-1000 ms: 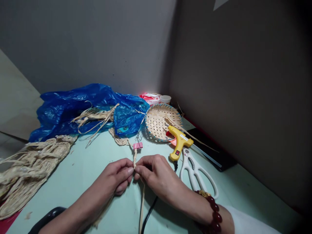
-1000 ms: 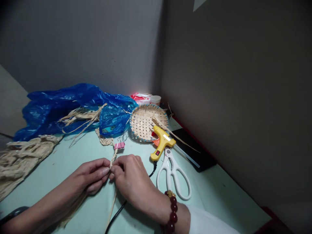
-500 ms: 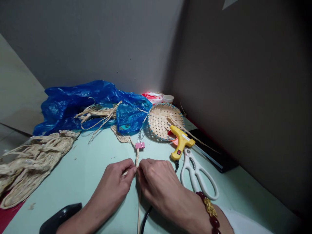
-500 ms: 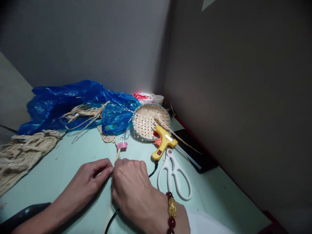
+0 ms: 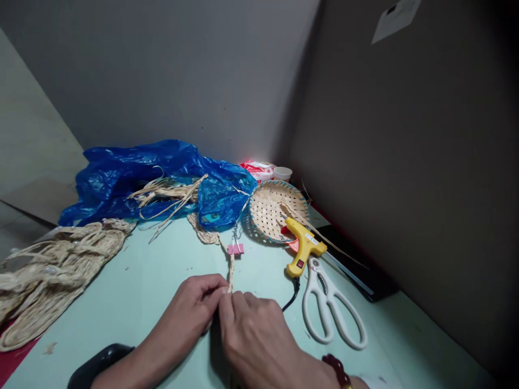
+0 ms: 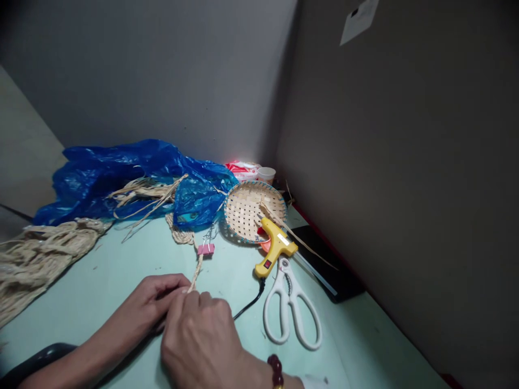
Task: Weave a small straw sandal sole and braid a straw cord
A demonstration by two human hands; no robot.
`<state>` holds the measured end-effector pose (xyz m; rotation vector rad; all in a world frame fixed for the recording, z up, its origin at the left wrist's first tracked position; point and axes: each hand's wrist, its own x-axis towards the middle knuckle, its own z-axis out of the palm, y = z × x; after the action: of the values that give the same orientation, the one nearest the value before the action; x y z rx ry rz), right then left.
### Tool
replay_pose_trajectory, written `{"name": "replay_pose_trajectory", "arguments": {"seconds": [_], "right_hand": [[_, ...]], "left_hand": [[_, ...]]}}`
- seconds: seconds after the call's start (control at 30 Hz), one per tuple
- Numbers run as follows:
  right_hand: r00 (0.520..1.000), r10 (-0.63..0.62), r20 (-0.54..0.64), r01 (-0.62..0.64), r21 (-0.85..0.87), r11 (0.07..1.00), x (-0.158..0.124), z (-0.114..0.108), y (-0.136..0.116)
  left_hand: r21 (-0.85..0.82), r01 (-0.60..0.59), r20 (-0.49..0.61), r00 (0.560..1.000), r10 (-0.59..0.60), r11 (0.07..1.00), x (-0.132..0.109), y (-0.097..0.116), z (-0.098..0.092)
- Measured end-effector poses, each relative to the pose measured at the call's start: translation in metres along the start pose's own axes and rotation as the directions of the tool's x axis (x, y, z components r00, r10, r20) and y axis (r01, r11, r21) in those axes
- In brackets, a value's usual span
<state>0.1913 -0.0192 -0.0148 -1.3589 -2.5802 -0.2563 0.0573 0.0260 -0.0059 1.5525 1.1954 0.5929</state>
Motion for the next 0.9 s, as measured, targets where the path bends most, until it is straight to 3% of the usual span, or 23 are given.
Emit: {"name": "replay_pose_trajectory", "arguments": {"seconds": [0.13,0.37,0.43,0.5,0.57,0.6,0.7,0.77,0.83,0.9], "right_hand": [[0.98,-0.07,-0.185,0.061,-0.056,0.997,-0.004,0.01,-0.005],[0.965,-0.107,-0.239,0.105,-0.023,0.994,-0.005,0.001,-0.006],[0.981,-0.034,-0.189,0.064,0.154,0.986,-0.004,-0.011,0.001],[0.994,0.103,-0.035,-0.079,0.429,0.9,-0.001,-0.022,0.014],[0.947,0.316,0.066,-0.295,0.575,0.764,0.002,-0.028,0.028],[0.926,0.352,0.138,-0.355,0.637,0.684,0.004,-0.028,0.034],[0.908,0.267,0.322,-0.412,0.795,0.446,0.006,-0.017,0.043],[0.914,0.187,0.361,-0.406,0.842,0.355,0.006,-0.011,0.043],[0.918,0.169,0.359,-0.397,0.841,0.369,0.003,-0.011,0.042],[0.925,0.181,0.335,-0.38,0.811,0.445,0.0,-0.016,0.043]], "left_hand": [[-0.095,0.037,0.047,0.998,-0.033,0.995,0.001,-0.001,0.0],[-0.179,0.068,0.044,0.997,-0.061,0.982,0.004,0.001,-0.004],[-0.195,0.084,0.046,0.996,-0.076,0.977,0.002,0.002,-0.006],[-0.214,0.102,0.07,0.994,-0.089,0.972,0.0,0.003,-0.007],[-0.242,0.129,0.095,0.99,-0.109,0.962,-0.002,0.002,-0.008],[-0.261,0.144,0.105,0.987,-0.121,0.955,-0.002,0.002,-0.008],[-0.336,0.158,0.169,0.98,-0.106,0.928,-0.002,-0.002,-0.009],[-0.328,0.122,0.198,0.978,-0.058,0.937,-0.001,-0.002,-0.011],[-0.235,0.065,0.17,0.985,-0.025,0.97,-0.001,0.0,-0.012],[-0.103,0.028,0.117,0.993,-0.016,0.994,-0.002,0.003,-0.013]]}}
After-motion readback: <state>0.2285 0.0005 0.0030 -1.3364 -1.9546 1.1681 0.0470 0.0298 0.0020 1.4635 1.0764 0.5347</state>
